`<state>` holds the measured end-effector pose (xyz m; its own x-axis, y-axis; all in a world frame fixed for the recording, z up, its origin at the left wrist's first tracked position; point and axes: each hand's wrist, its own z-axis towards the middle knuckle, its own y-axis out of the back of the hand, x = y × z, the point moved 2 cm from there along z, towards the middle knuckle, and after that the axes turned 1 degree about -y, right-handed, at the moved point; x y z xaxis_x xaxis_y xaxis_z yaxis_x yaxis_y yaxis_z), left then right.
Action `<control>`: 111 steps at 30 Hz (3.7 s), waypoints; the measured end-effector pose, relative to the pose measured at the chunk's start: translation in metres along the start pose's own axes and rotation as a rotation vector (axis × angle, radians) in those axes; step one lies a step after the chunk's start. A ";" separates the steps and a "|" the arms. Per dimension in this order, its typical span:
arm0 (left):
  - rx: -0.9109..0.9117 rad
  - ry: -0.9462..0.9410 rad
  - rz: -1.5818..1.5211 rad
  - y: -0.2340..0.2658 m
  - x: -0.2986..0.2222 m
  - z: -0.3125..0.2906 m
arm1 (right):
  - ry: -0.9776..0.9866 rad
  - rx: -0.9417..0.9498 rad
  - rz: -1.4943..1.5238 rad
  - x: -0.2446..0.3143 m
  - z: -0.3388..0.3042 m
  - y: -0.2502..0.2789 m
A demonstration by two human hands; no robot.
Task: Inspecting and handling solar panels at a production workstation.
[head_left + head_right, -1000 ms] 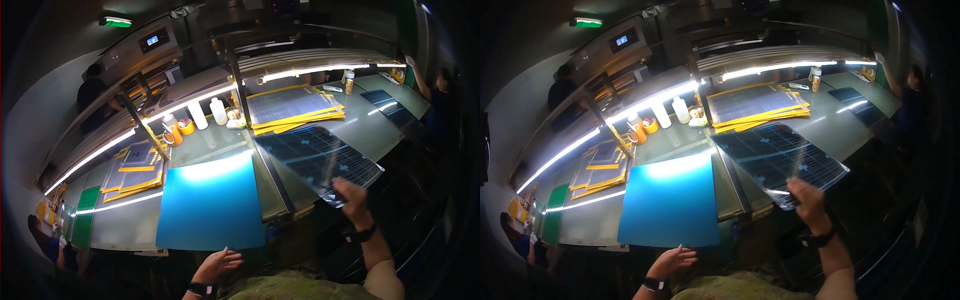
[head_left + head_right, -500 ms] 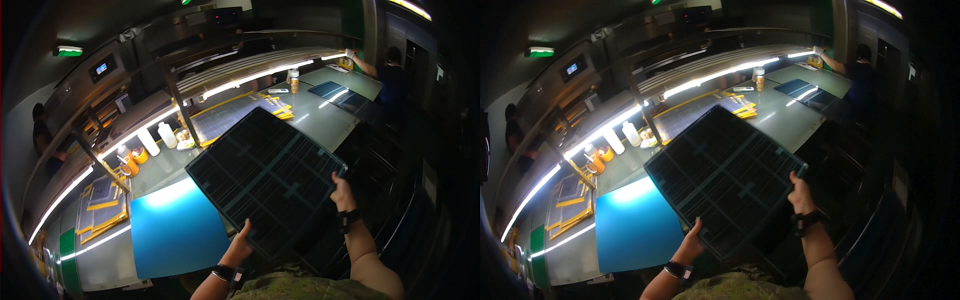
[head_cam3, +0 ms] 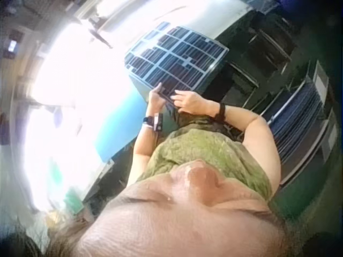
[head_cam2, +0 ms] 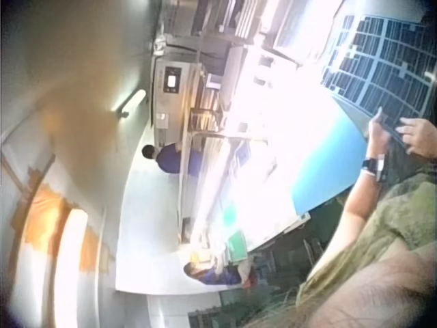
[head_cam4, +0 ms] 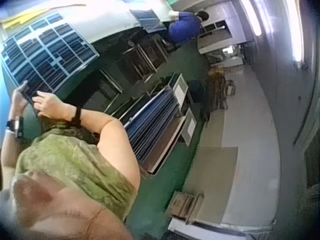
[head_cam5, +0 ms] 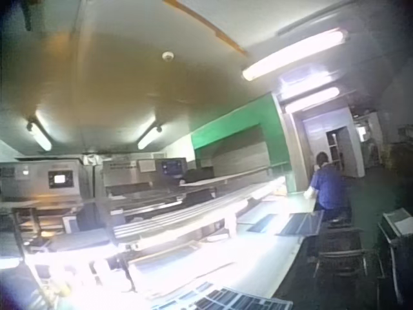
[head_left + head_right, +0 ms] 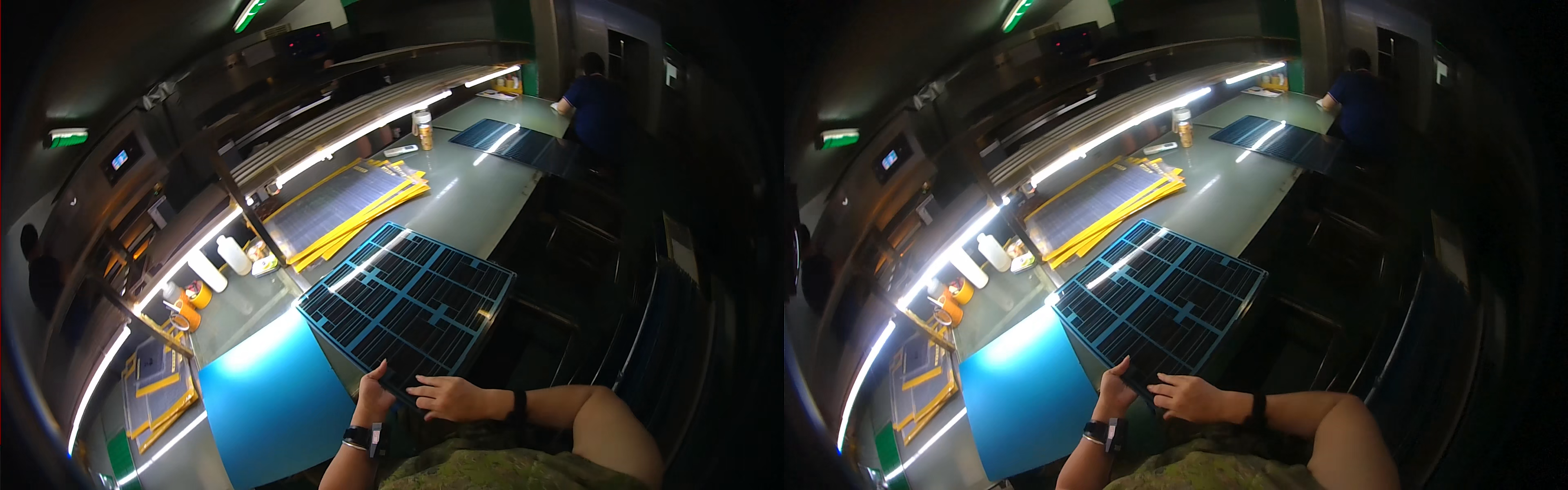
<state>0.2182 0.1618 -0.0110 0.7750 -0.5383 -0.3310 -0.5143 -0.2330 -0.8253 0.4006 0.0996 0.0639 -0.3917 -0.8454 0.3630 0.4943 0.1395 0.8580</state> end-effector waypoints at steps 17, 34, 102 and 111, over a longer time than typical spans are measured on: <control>0.056 -0.159 0.057 -0.016 -0.007 -0.014 | -0.398 -0.759 0.038 -0.074 0.073 0.117; 0.203 -0.022 0.337 -0.011 -0.018 0.031 | 0.164 -0.978 -0.234 -0.005 0.073 0.241; -1.523 -1.311 1.297 0.211 -0.065 -0.322 | -0.811 -0.212 0.743 -0.049 0.057 -0.099; -1.425 -1.191 0.888 0.204 -0.059 -0.307 | -0.815 -0.222 0.741 -0.052 0.055 -0.104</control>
<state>-0.0452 -0.1030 -0.0198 -0.2898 -0.2938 -0.9109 -0.2099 -0.9090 0.3600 0.3272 0.1577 -0.0244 -0.2941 0.0087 0.9557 0.9111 0.3047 0.2776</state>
